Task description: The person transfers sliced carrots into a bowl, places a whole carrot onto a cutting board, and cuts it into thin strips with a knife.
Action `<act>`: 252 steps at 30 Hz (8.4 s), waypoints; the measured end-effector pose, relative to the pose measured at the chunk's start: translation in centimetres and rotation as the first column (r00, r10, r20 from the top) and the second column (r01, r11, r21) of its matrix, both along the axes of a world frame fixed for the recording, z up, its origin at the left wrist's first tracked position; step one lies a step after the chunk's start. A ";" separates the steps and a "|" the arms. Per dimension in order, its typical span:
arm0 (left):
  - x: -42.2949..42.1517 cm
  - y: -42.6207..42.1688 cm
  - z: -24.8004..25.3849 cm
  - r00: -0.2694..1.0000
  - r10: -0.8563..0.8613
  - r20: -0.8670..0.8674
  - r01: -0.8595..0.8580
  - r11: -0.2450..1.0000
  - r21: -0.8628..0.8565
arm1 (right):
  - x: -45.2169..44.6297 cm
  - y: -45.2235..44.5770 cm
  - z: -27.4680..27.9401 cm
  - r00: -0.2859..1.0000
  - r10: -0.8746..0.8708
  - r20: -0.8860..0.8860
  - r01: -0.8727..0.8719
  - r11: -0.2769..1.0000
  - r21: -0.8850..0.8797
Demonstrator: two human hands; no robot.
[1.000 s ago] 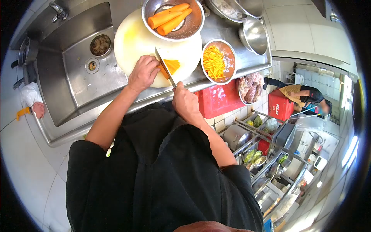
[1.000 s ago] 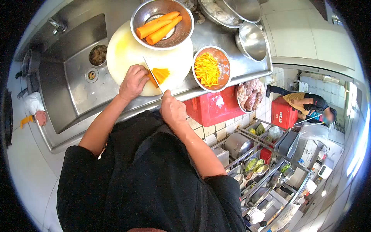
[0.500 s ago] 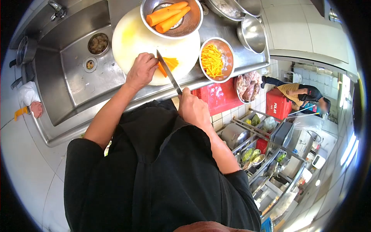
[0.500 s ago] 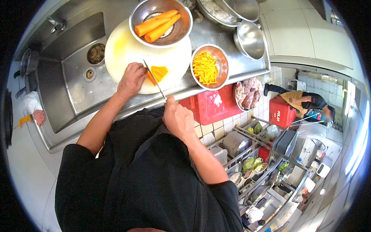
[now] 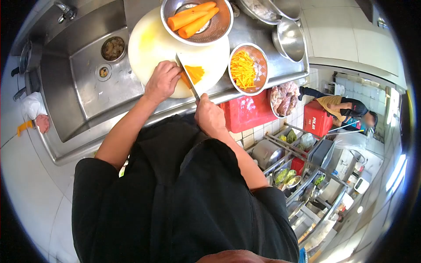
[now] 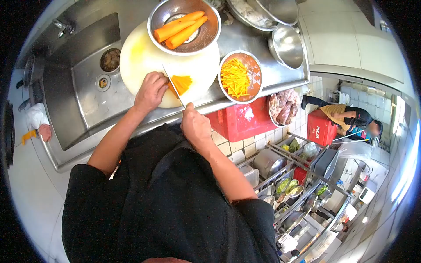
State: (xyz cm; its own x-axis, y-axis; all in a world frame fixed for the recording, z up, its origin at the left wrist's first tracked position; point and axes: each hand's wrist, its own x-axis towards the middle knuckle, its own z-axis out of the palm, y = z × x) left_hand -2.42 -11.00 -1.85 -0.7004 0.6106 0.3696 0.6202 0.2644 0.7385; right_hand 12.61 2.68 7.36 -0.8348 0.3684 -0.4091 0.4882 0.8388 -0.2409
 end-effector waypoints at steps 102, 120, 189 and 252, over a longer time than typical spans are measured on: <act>-0.7 -0.1 -1.3 0.992 0.119 0.048 -0.122 0.990 0.077 | -0.2 -0.2 5.7 0.998 0.066 0.019 -0.067 0.997 0.038; -0.6 -0.2 -1.6 0.980 0.140 0.141 -0.161 0.976 0.148 | -0.5 0.7 1.7 0.997 0.071 -0.019 -0.071 0.997 0.011; 1.2 -1.3 1.8 1.000 -0.013 0.005 0.014 0.990 -0.143 | 3.8 8.6 -2.7 0.868 -0.296 -0.399 0.328 0.945 0.012; -1.3 5.0 -4.1 0.925 -0.240 -0.295 0.169 0.954 -0.246 | 26.8 -5.1 -27.1 0.851 -0.518 0.090 0.516 0.788 -0.337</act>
State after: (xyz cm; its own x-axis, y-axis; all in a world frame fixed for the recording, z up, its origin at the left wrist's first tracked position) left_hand -3.77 -5.97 -5.90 -0.4183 0.8166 0.3977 0.8700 0.2344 0.4338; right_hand 39.43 -2.42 -19.79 -0.5624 0.5868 -0.5826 0.8228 0.3279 -0.4641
